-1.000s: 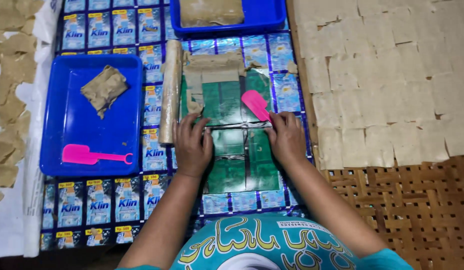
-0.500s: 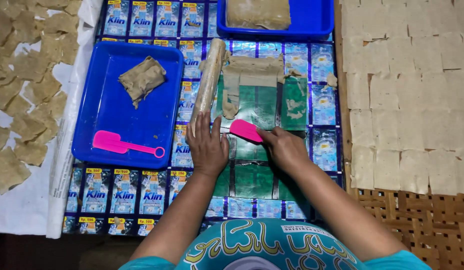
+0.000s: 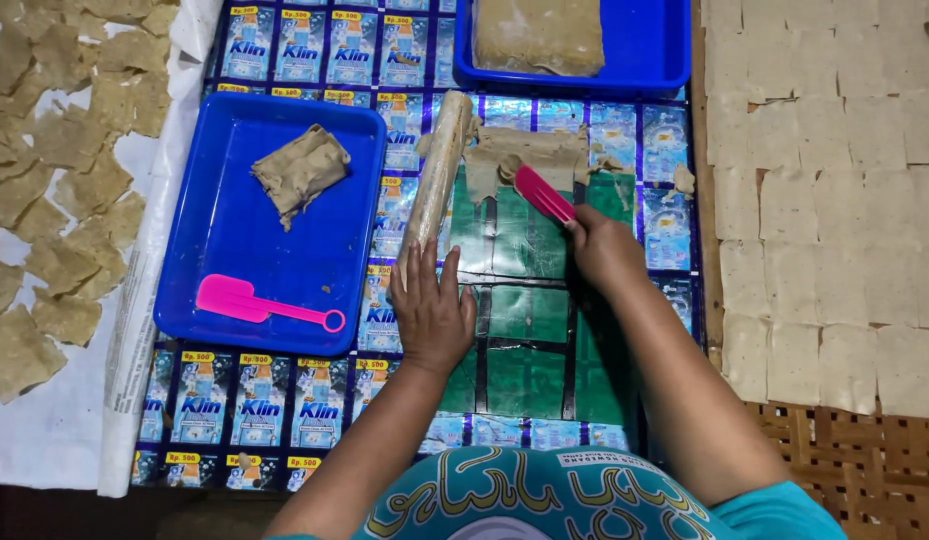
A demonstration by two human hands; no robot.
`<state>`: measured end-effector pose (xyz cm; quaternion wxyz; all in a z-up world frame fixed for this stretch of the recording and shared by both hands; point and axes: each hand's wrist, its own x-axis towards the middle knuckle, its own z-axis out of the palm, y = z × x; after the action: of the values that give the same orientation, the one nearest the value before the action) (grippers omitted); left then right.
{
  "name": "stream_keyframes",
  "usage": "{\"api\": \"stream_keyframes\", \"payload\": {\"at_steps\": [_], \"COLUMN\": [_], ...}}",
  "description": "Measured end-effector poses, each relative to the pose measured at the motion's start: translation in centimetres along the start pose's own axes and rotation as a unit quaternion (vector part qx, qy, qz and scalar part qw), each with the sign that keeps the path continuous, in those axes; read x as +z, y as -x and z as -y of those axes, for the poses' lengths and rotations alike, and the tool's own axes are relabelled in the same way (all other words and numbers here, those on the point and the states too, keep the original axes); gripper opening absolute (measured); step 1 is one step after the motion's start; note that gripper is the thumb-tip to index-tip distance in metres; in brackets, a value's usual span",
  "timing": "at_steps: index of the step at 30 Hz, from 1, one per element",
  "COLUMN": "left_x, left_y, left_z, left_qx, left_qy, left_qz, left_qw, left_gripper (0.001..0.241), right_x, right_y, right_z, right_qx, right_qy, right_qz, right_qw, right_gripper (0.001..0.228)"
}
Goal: Flattening and cutting dough to prepare snacks on a workspace made of packaging.
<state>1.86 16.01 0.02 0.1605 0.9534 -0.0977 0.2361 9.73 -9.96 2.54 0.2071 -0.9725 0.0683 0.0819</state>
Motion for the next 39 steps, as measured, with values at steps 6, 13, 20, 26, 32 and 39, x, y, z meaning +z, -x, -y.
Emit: {"api": "stream_keyframes", "payload": {"at_steps": [6, 13, 20, 26, 32, 39], "left_x": [-0.4, -1.4, -0.5, -4.1, -1.4, 5.0], "left_y": [-0.6, -6.1, -7.7, -8.1, -15.0, -23.5], "left_z": [-0.1, 1.2, 4.0, 3.9, 3.0, 3.2], "left_qx": [-0.023, -0.083, -0.147, 0.056, 0.178, 0.185], "left_qy": [0.031, 0.061, 0.045, 0.050, 0.088, 0.087], "left_qz": [0.023, 0.089, 0.168, 0.150, 0.223, 0.228], "left_qw": [0.999, 0.991, 0.974, 0.986, 0.954, 0.952], "left_gripper": [0.057, 0.068, 0.079, 0.062, 0.067, 0.060], "right_x": [-4.3, -3.9, -2.4, -7.6, -4.1, -4.8], "right_y": [-0.2, 1.9, 3.4, -0.8, -8.6, -16.5], "right_z": [-3.4, -1.7, 2.6, 4.0, -1.5, -3.8], "right_qx": [0.014, -0.101, -0.307, -0.362, -0.374, -0.321], "right_qy": [0.011, 0.067, 0.079, 0.071, 0.188, 0.165], "right_qz": [-0.007, -0.020, 0.017, -0.255, -0.221, -0.300], "right_qw": [1.000, 0.992, 0.948, 0.894, 0.881, 0.883], "right_gripper": [0.023, 0.037, 0.028, 0.028, 0.048, 0.042]}}
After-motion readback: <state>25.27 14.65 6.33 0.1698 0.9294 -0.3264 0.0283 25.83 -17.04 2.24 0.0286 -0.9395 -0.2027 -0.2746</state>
